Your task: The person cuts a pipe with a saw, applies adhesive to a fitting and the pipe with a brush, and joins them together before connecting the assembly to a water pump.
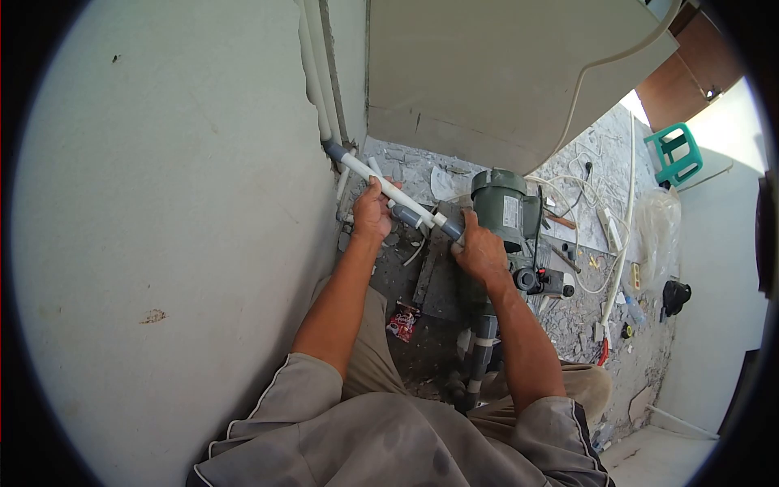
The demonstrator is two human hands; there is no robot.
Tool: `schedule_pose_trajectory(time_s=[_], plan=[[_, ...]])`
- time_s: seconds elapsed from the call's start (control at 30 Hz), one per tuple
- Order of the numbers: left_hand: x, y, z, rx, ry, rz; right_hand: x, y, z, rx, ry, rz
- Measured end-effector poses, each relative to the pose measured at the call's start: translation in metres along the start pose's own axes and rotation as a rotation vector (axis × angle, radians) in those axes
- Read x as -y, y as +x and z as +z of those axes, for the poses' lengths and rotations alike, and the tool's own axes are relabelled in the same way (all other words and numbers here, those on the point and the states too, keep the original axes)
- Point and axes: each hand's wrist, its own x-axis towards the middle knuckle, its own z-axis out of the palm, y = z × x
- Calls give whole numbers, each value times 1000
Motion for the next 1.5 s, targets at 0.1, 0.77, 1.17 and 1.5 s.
schedule_pose_trajectory(time_s=[0.1,0.77,1.17,1.5], plan=[[0,-1,2,-3,-3,-9,-1,0,1,-3,5,6],[-5,-4,2,5,54,-25,0,-1,-1,-10,20,-3],[-6,-3,8,2,67,-17,1,-2,0,-21,22,1],[-6,2,10,1,118,-34,2,-2,-1,-12,-8,-6]])
